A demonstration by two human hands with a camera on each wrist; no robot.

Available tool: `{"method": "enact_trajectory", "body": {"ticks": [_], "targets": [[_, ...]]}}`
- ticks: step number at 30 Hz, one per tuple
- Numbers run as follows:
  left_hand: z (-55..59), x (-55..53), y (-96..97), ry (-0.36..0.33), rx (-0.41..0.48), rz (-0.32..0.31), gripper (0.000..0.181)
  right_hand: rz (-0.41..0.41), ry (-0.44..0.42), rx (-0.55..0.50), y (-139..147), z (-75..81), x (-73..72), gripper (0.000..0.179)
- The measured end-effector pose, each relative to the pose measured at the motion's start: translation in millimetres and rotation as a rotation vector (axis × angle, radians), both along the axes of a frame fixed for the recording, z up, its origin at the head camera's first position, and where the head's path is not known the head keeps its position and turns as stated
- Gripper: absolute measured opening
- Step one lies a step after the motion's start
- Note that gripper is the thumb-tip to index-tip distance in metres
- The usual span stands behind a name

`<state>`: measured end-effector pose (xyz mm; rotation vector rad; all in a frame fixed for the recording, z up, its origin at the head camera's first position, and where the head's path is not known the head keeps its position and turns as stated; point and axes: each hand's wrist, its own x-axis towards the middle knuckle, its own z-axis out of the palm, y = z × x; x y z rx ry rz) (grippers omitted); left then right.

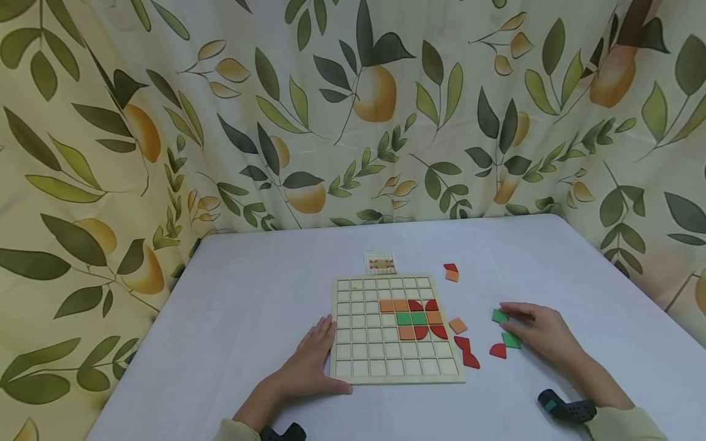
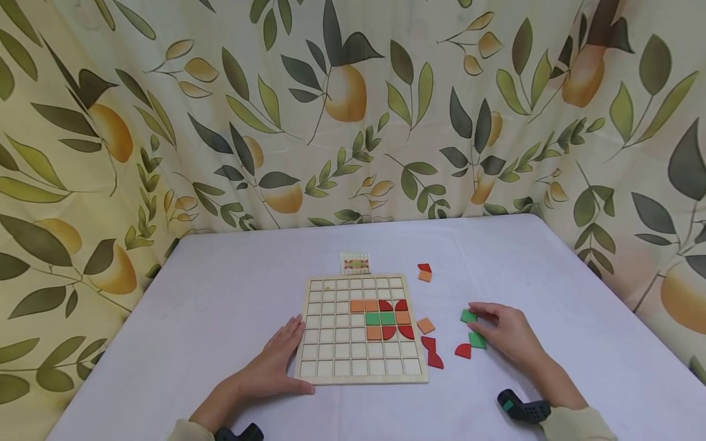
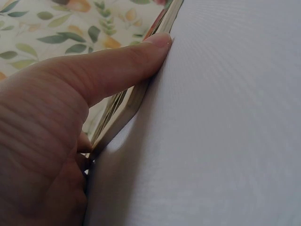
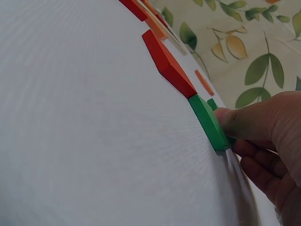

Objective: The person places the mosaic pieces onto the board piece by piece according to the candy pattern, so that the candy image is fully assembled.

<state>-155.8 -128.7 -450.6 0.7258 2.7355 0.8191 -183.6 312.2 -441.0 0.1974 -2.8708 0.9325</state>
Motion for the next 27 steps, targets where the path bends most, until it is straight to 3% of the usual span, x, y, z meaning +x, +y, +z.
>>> {"method": "enact_trajectory", "body": {"ticks": [16, 27], "targets": [[-2.0, -0.7, -1.9, 0.018, 0.004, -0.008, 0.121, 0.092, 0.023, -0.076, -25, 6.9, -3.3, 0.041], [-2.7, -0.7, -1.6, 0.019, 0.003, -0.009, 0.122, 0.105, 0.018, -0.104, -51, 6.3, -12.2, 0.038]]}}
